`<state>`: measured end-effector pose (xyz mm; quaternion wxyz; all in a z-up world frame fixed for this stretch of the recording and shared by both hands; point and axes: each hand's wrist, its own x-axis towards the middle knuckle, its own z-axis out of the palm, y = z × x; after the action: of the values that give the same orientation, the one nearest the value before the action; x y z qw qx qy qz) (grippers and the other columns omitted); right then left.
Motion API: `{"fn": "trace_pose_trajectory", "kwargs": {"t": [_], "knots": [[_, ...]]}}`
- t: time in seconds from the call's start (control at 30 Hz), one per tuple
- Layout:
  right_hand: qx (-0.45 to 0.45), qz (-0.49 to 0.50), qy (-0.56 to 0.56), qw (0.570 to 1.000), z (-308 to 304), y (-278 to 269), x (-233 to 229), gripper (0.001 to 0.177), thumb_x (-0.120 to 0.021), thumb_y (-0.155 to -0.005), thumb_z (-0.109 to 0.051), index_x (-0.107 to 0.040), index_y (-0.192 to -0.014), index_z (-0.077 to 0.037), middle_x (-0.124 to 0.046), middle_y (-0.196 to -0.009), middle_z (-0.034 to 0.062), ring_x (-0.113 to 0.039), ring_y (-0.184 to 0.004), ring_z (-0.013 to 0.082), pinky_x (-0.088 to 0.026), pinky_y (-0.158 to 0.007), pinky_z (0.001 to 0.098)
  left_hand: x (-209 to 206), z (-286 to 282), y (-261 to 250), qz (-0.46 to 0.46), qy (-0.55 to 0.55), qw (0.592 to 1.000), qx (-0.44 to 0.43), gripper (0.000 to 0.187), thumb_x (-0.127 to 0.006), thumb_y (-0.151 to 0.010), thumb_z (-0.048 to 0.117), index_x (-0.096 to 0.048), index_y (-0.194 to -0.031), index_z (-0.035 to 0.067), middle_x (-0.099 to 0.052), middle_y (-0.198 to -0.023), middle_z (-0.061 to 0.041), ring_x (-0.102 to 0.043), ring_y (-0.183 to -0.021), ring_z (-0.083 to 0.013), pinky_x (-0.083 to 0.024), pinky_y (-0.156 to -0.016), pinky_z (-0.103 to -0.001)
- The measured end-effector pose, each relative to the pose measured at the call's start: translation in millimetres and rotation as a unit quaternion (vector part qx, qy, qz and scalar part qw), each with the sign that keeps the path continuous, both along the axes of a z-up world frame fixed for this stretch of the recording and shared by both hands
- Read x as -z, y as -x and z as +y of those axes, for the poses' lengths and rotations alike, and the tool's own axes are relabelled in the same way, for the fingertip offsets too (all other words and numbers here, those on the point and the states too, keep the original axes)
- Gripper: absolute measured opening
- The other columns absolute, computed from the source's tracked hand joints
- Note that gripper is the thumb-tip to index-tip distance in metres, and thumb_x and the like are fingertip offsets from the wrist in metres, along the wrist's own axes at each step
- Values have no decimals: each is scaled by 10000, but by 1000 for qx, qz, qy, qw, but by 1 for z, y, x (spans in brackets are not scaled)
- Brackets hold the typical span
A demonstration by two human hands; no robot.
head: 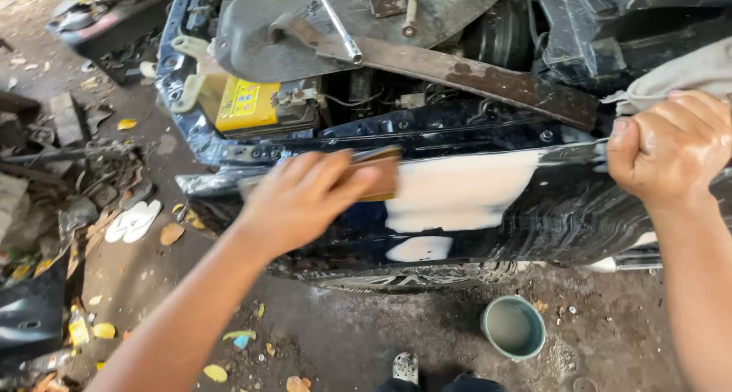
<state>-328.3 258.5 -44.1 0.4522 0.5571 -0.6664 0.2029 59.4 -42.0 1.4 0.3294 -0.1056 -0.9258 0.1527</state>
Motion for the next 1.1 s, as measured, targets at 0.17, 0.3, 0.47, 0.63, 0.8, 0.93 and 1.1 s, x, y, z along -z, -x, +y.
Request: {"fn": "trace_pose_trajectory", "kwargs": {"t": [0.17,0.3,0.47,0.63,0.8,0.93,1.1], "knots": [[-2,8,12,1000,0,0,1,343,-686,-1023,-115,-585,-708,-28,-583,-767,130,-600,-814,356,-514,-926,407,-11,59,82,-150,-50,987,-30,383,-601,-1029,230,-561,-1403,154,-604,-1082,-105,-632,-923,-236,-550,-704,-374],[-3,1,-7,1000,5,5,6,369,-668,-1078,-126,-580,-731,-35,-578,-795,122,-592,-847,344,-482,-905,400,14,94,135,57,-8,996,75,545,-653,-940,144,-512,-1465,102,-595,-1138,-139,-617,-970,-264,-556,-732,-375],[7,6,12,1000,0,2,5,359,-643,-1057,-158,-590,-725,-34,-579,-781,128,-628,-871,352,-503,-923,416,1,26,27,-63,15,998,6,581,-665,-856,164,-542,-1423,179,-604,-1205,-129,-625,-982,-267,-557,-760,-391],[-16,-6,25,1000,-6,-10,-9,287,-668,-1039,-151,-617,-786,-25,-577,-772,136,-636,-867,354,-501,-896,415,0,45,61,-65,-2,998,-19,594,-661,-820,188,-568,-1407,197,-603,-1210,-144,-627,-979,-295,-551,-755,-431],[-28,-2,12,1000,0,-13,-13,291,-672,-1044,-117,-640,-774,-14,-594,-805,127,-633,-884,347,-522,-942,407,6,116,149,-24,24,999,33,581,-637,-1012,175,-420,-1546,95,-566,-1296,-181,-587,-1044,-296,-551,-805,-402],[-15,-29,23,999,-4,-18,-15,253,-682,-981,-109,-619,-751,-22,-571,-746,128,-617,-821,344,-539,-927,417,-11,59,77,-135,23,991,4,708,-653,-874,126,-404,-1536,151,-570,-1282,-168,-618,-1014,-294,-563,-792,-402],[-7,-10,29,1000,-9,-20,-20,255,-707,-920,-115,-608,-711,-8,-566,-765,139,-615,-795,351,-546,-903,425,3,20,31,-88,59,992,-75,695,-619,-819,217,-413,-1483,199,-595,-1239,-201,-634,-1020,-343,-586,-773,-447]]}}
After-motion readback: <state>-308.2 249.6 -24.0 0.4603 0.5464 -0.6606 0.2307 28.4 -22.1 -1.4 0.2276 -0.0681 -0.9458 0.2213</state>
